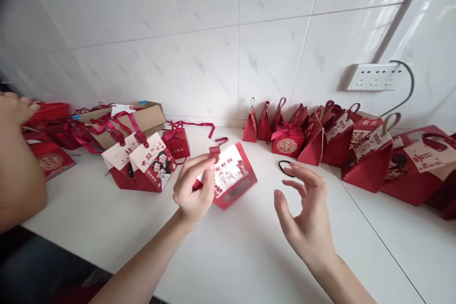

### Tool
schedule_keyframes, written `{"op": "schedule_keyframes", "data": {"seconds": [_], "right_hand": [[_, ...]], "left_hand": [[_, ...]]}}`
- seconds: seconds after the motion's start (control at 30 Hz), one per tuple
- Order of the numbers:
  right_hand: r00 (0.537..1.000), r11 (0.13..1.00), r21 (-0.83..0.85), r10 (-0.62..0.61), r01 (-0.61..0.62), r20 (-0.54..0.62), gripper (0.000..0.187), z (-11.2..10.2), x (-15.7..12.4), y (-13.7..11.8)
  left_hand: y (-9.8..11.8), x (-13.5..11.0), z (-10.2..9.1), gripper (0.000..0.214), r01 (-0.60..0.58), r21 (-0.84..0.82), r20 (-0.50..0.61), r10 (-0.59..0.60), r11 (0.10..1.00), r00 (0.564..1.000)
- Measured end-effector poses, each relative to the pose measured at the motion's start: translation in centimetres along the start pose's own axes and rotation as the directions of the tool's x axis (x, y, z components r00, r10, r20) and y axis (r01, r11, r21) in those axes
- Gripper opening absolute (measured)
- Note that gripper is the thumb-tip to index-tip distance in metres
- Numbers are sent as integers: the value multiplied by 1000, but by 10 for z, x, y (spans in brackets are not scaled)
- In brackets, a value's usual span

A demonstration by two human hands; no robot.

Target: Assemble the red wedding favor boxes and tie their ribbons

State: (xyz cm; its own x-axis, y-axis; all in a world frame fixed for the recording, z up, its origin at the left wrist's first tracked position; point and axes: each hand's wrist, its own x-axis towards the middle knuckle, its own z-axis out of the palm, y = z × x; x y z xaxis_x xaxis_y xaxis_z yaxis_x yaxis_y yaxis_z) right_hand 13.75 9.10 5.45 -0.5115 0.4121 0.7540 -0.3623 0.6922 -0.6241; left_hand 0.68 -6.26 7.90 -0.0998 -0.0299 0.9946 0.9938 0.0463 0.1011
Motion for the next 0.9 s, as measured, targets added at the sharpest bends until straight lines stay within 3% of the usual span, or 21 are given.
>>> {"op": "schedule_keyframes", "data": {"seconds": [0.07, 0.1, 0.13, 0.2, 0.23, 0.27, 0.3, 0.37, 0.4, 0.43, 0.47, 0.53, 0.57, 0.63, 0.77, 0.9], "right_hand": [[1000, 996, -86, -9, 12, 27, 43, 1, 0, 6], [998, 991, -130, -15, 22, 57, 42, 2, -1, 9], [995, 985, -171, -12, 29, 98, 43, 3, -2, 13], [981, 972, -234, 18, 28, 193, 44, 6, -6, 20], [971, 966, -259, 43, 20, 235, 44, 8, -8, 24], [960, 959, -282, 69, 10, 270, 44, 10, -10, 28], [951, 954, -301, 93, 0, 295, 44, 11, -12, 32], [934, 944, -328, 138, -24, 330, 44, 13, -16, 39], [927, 941, -337, 158, -36, 340, 44, 14, -17, 42], [922, 939, -341, 170, -45, 347, 44, 15, -18, 44], [919, 938, -344, 179, -51, 352, 43, 15, -18, 46], [913, 935, -348, 196, -64, 359, 40, 16, -18, 46], [909, 934, -349, 206, -72, 363, 39, 16, -17, 45], [897, 933, -348, 227, -90, 378, 38, 16, -17, 43], [893, 939, -334, 224, -89, 390, 37, 17, -15, 39], [888, 941, -328, 219, -83, 405, 37, 21, -14, 38]], "left_hand": [[-21, 1, -5, 32, 20, 215, 4, -21, 976, 1000], [-31, 1, -8, 32, 80, 332, 53, -103, 940, 993], [-40, 0, -10, 33, 157, 452, 121, -235, 878, 965], [-53, -6, -12, 38, 264, 651, 209, -502, 712, 839], [-56, -10, -12, 42, 284, 714, 205, -578, 640, 790], [-56, -14, -11, 45, 289, 748, 188, -609, 597, 771], [-54, -19, -9, 48, 284, 758, 173, -601, 587, 780], [-44, -29, -3, 51, 240, 714, 214, -531, 658, 820], [-38, -34, 1, 52, 201, 653, 297, -492, 730, 818], [-33, -39, 5, 53, 174, 566, 410, -458, 806, 789], [-28, -43, 9, 53, 187, 471, 519, -442, 862, 732], [-27, -50, 15, 54, 305, 350, 660, -464, 886, 591], [-29, -53, 18, 56, 395, 346, 664, -520, 851, 538], [-41, -56, 21, 61, 576, 390, 549, -683, 719, 481], [-71, -57, 22, 72, 760, 411, 275, -864, 502, 422], [-88, -54, 16, 70, 796, 413, 163, -896, 442, 413]]}}
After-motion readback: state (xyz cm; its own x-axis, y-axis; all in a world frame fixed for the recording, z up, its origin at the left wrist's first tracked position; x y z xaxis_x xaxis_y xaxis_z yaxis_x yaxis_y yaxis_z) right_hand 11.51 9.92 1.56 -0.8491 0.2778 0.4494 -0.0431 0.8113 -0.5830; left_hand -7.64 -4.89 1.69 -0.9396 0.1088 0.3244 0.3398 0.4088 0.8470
